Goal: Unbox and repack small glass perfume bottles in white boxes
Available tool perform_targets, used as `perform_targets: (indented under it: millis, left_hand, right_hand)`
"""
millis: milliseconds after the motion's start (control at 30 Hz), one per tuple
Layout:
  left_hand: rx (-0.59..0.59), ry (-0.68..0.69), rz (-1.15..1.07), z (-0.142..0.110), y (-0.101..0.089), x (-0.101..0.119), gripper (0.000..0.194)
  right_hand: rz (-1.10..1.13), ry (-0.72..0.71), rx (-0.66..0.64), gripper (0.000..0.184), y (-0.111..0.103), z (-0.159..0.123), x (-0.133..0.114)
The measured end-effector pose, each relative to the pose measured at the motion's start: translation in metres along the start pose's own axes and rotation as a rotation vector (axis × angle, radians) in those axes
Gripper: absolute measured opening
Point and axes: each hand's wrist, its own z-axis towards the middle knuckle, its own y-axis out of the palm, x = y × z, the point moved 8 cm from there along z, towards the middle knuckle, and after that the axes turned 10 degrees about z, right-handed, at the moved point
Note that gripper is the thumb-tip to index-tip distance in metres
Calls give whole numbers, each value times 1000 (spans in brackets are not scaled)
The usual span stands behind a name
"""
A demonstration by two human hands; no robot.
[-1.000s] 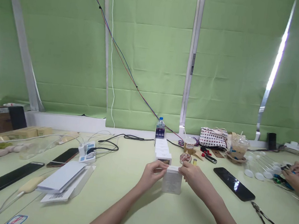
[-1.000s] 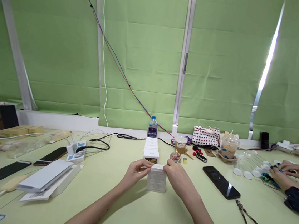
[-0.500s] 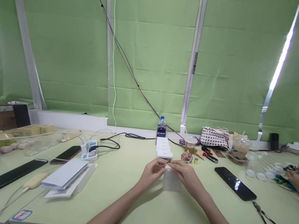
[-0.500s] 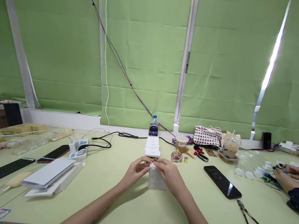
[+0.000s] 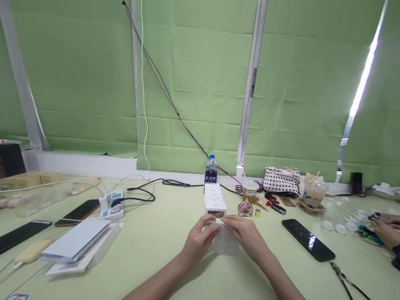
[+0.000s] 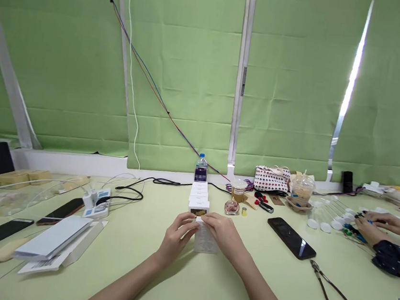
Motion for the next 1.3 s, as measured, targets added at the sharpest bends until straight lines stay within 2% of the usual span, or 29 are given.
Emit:
perform_targets:
  millis: [167,300,433,633,1000,1133,1300]
  left_hand:
    - [-73,-152,-26,4,4,-2,15]
    - [-113,-201,-86,7,6,-3,12]
    - [-133,-178,-128,7,9,-4,12]
    - [-102,-133,-107,5,8,-5,12]
    - [-71,-33,2,8,2,3,13]
    - [-70,-31,20,5,4,1,13]
    - [-50,0,68,1,5,0,14]
  right_hand:
    - [-12,9,-20,30,-1,0,-2]
    - [23,24,-69,32,-3,-1,-4]
    - [92,46,-103,33,-5,-1,-5]
    - [139,60,-119,34,-3,1,-5]
    - [-33,-101,-56,35,-6,-7,6]
    - [-15,-147,-74,39,-7,-9,8]
    - [119,-69,-115,35,-10,-6,4]
